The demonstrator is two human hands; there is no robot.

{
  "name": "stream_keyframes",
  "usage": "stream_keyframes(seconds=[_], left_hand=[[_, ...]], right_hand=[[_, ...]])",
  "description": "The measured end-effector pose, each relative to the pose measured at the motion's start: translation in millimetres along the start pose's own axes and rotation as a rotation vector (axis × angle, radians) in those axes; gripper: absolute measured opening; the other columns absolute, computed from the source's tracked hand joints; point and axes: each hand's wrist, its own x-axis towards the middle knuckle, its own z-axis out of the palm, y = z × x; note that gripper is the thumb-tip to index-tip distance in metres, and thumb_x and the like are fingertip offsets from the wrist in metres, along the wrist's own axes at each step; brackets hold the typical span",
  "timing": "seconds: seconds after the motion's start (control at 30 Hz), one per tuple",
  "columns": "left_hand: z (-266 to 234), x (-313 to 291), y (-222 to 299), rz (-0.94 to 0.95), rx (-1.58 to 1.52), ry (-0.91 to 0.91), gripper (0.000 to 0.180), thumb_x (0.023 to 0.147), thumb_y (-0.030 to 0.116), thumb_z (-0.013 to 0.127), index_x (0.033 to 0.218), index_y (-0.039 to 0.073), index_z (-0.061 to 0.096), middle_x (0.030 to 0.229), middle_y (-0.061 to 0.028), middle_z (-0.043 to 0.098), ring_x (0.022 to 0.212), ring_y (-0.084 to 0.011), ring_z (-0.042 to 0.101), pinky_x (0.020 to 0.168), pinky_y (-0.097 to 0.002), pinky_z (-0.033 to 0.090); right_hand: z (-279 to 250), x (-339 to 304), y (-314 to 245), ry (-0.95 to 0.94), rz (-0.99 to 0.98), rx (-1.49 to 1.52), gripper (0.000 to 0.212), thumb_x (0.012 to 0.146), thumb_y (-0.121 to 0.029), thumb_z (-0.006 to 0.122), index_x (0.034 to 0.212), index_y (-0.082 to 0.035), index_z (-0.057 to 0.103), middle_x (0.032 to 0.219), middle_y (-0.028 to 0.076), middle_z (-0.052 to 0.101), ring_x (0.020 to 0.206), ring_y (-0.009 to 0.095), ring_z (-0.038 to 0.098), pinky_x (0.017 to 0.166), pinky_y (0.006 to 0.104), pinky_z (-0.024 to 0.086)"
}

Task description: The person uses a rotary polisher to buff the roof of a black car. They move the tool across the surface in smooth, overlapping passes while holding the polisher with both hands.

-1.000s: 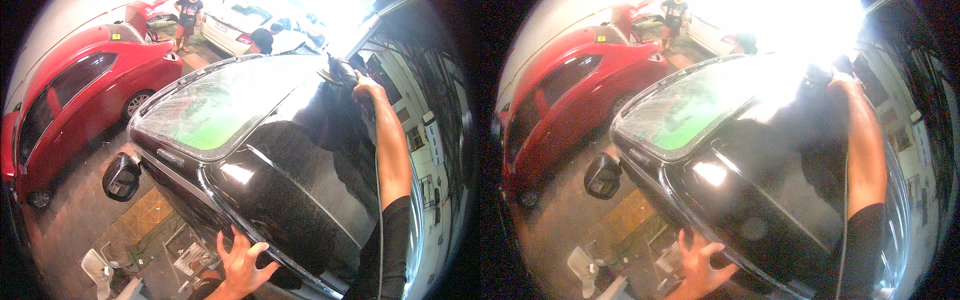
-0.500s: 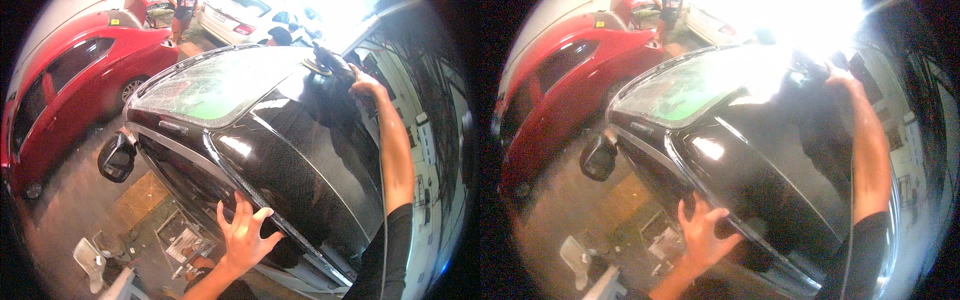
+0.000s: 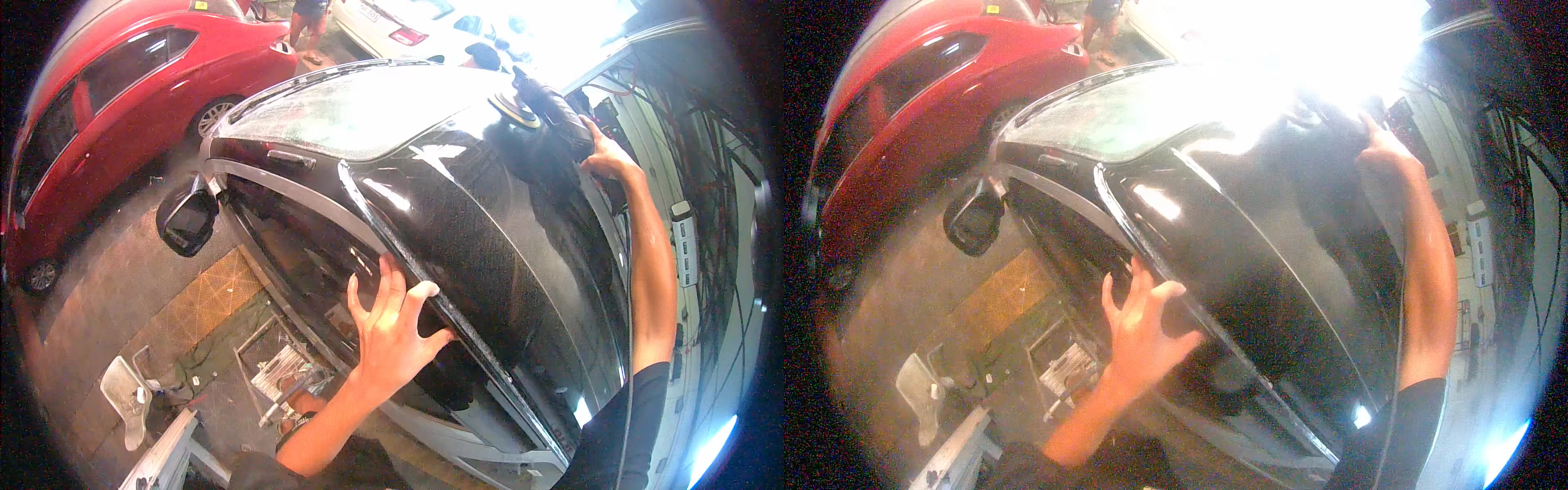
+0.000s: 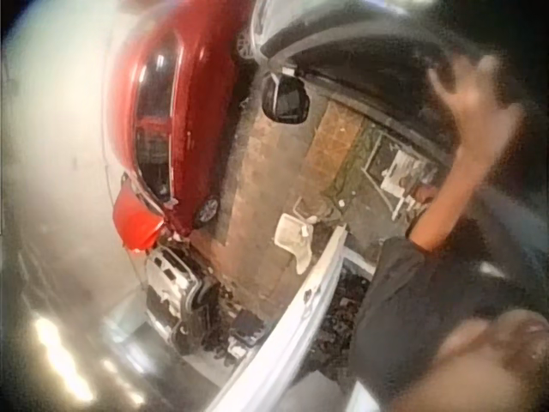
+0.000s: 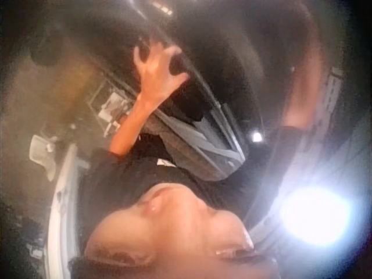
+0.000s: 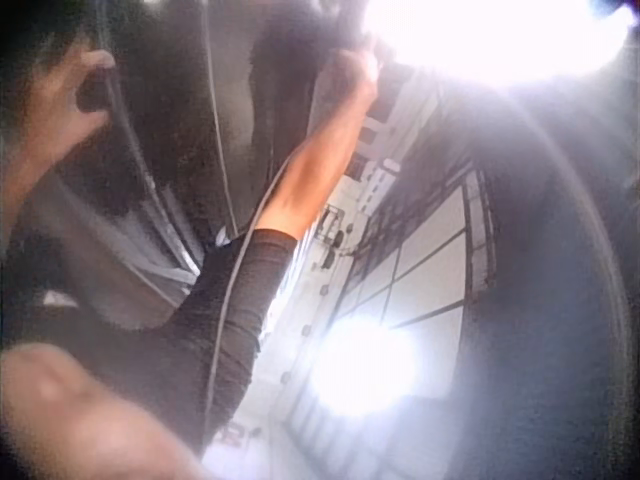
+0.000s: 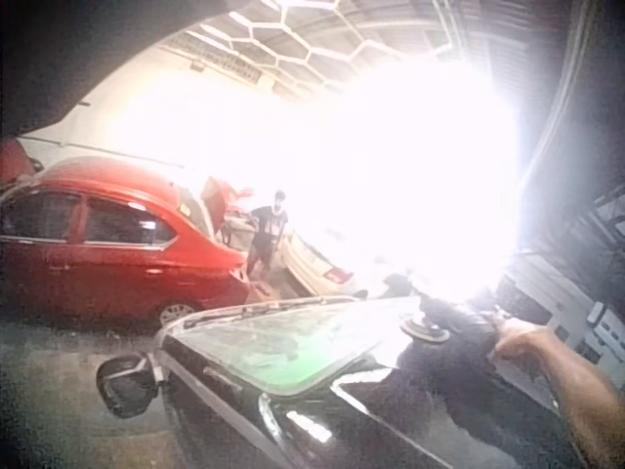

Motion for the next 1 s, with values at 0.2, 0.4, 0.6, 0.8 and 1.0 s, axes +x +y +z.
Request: stream_keyframes(seconds=[0.2,0.4,0.6,0.8,1.0], left_hand=[[3,0,3,-0.007,-0.010,0.013,0.075,0.063,0.036,0.091,0.126,0.017,0.054,0.150,-0.0350,0.043,0.150,-0.0437,0.032,0.117,-0.0667,0.008],[-1,1,5,-0.036,-0.009,-0.030,0.073,0.062,0.034,0.091,0.123,0.014,0.058,0.152,-0.0339,0.043,0.152,-0.0422,0.029,0.119,-0.0639,0.007],[1,1,1,0.003,-0.026,0.003,0.073,0.065,0.036,0.091,0.124,0.015,0.055,0.151,-0.0368,0.041,0.149,-0.0456,0.032,0.119,-0.0640,0.008],[2,0,-2,0.006,-0.040,0.004,0.070,0.068,0.040,0.090,0.124,0.017,0.056,0.148,-0.0350,0.047,0.147,-0.0454,0.036,0.119,-0.0633,0.008],[3,1,-2,-0.003,-0.045,0.019,0.069,0.066,0.041,0.090,0.123,0.018,0.057,0.147,-0.0351,0.047,0.148,-0.0439,0.037,0.119,-0.0635,0.008]], right_hand=[[-2,-16,1,0.018,-0.029,-0.029,0.118,0.063,-0.011,0.077,0.163,-0.026,0.016,0.132,0.028,0.062,0.121,0.041,0.062,0.106,0.0439,0.048],[-10,4,-16,-0.026,0.017,-0.043,0.119,0.062,-0.011,0.078,0.163,-0.024,0.017,0.134,0.027,0.061,0.123,0.039,0.061,0.106,0.0438,0.048],[-16,33,-22,-0.063,0.069,-0.063,0.121,0.061,-0.012,0.079,0.163,-0.022,0.015,0.140,0.026,0.057,0.129,0.037,0.058,0.109,0.0424,0.047],[0,55,2,-0.019,0.126,-0.117,0.124,0.061,-0.014,0.080,0.164,-0.022,0.012,0.145,0.024,0.054,0.133,0.036,0.055,0.112,0.0421,0.044],[-1,48,18,-0.046,0.075,-0.076,0.123,0.062,-0.013,0.078,0.164,-0.022,0.011,0.143,0.027,0.055,0.129,0.038,0.058,0.109,0.0428,0.046]])
